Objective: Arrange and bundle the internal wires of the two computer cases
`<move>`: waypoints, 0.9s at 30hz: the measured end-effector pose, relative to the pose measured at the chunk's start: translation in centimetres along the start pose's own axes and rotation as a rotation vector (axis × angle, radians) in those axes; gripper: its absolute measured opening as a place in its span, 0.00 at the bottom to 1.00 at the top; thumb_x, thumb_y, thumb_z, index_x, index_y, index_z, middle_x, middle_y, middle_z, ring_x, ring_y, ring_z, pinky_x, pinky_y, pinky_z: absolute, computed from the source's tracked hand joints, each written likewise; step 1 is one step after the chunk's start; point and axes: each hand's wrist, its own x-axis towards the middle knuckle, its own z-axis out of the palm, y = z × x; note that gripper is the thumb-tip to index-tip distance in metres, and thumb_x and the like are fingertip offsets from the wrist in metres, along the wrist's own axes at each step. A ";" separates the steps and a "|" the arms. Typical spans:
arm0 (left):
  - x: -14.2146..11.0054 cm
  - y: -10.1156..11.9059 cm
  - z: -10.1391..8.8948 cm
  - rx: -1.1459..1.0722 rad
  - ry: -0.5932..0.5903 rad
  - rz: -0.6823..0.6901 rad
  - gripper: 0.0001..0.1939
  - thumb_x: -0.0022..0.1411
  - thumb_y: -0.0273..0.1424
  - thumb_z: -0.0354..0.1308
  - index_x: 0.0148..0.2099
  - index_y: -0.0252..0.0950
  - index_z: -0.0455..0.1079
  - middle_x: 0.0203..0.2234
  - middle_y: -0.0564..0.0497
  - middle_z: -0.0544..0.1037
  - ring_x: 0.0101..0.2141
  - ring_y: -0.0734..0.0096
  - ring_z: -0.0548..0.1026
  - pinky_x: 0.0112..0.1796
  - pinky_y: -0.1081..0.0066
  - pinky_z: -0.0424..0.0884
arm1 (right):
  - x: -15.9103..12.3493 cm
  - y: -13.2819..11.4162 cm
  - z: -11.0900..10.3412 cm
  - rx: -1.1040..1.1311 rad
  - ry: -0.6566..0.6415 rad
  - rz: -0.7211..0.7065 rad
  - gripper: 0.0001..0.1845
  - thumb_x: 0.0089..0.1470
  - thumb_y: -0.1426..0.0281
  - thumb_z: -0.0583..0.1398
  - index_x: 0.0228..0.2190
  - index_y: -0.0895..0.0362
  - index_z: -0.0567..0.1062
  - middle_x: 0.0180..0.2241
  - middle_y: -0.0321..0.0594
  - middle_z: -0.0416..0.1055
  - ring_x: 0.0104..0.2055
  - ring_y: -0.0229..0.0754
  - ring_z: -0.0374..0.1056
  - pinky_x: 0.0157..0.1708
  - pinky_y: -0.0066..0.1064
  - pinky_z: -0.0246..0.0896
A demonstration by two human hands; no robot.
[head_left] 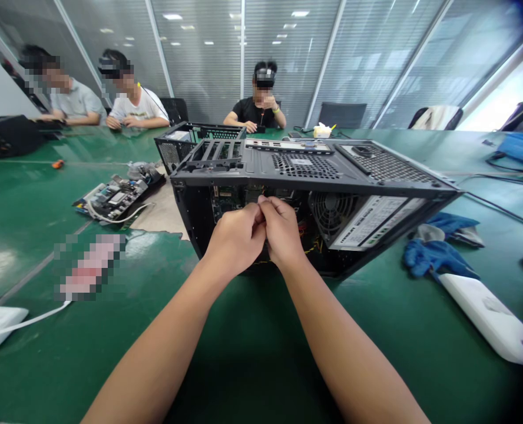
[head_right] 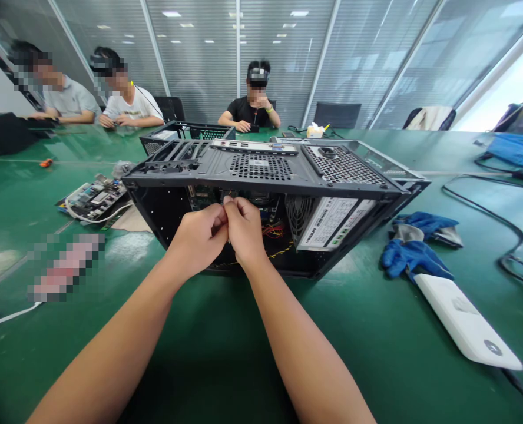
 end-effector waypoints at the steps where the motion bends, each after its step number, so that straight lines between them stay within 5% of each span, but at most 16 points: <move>1: 0.0 0.0 0.0 -0.003 0.003 -0.002 0.03 0.61 0.27 0.52 0.33 0.37 0.66 0.25 0.52 0.74 0.23 0.73 0.69 0.27 0.73 0.63 | 0.0 0.0 0.0 -0.002 -0.001 -0.001 0.20 0.53 0.62 0.61 0.18 0.54 0.60 0.19 0.29 0.54 0.23 0.34 0.51 0.24 0.30 0.48; 27: 0.0 0.1 -0.3 0.073 -0.008 -0.061 0.08 0.64 0.29 0.50 0.37 0.39 0.72 0.27 0.50 0.78 0.26 0.68 0.74 0.30 0.70 0.65 | 0.2 -0.5 -0.2 0.000 0.001 0.022 0.20 0.52 0.61 0.62 0.18 0.55 0.59 0.20 0.29 0.53 0.24 0.33 0.50 0.24 0.29 0.48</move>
